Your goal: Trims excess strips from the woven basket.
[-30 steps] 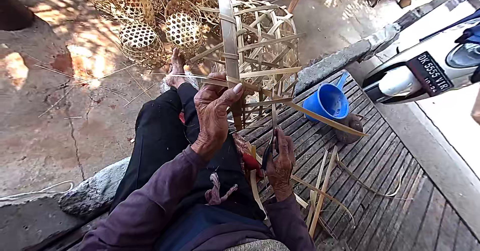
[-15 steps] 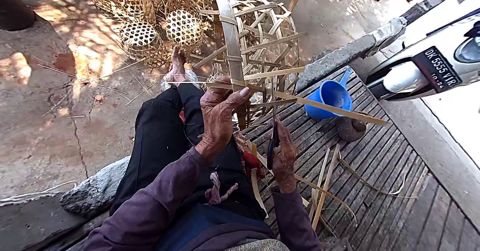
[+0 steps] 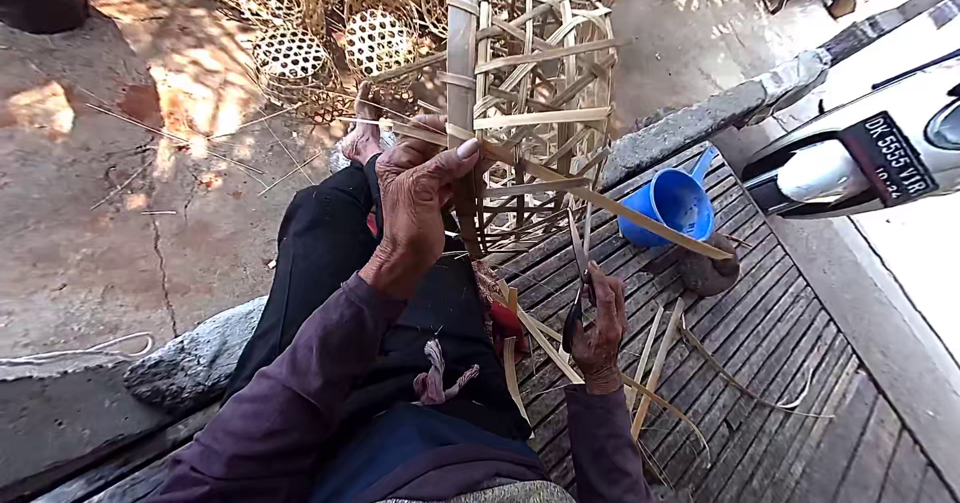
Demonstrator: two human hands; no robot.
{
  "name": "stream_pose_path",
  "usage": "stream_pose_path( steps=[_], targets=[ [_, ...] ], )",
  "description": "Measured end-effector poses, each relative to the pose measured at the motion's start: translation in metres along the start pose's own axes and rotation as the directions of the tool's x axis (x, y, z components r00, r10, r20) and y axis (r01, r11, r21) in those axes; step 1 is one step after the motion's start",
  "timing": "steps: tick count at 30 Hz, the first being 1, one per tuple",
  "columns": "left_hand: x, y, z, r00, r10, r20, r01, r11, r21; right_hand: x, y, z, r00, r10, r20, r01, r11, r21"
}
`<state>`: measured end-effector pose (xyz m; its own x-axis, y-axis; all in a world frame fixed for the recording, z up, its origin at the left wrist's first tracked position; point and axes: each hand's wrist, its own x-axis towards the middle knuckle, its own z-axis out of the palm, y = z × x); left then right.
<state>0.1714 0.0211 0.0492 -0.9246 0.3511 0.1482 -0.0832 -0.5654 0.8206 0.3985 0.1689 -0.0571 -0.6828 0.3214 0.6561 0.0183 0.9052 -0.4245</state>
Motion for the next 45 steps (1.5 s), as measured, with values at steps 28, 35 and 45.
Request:
stream_pose_path(
  steps=[28,35,45],
  targets=[
    [-0.018,-0.016,0.008,0.989,0.124,-0.081,-0.130,0.989,-0.076,0.000,-0.083,0.029,0.912,0.313,0.266,-0.383,0.416,0.825],
    [-0.019,-0.017,0.008,0.992,0.108,-0.066,-0.112,0.992,-0.061,0.001,-0.066,0.036,0.962,0.229,0.150,-0.268,0.684,0.678],
    [-0.032,-0.025,0.007,0.995,0.099,0.027,-0.097,0.993,-0.063,0.020,-0.050,0.032,0.990,0.116,-0.081,-0.127,0.982,-0.139]
  ],
)
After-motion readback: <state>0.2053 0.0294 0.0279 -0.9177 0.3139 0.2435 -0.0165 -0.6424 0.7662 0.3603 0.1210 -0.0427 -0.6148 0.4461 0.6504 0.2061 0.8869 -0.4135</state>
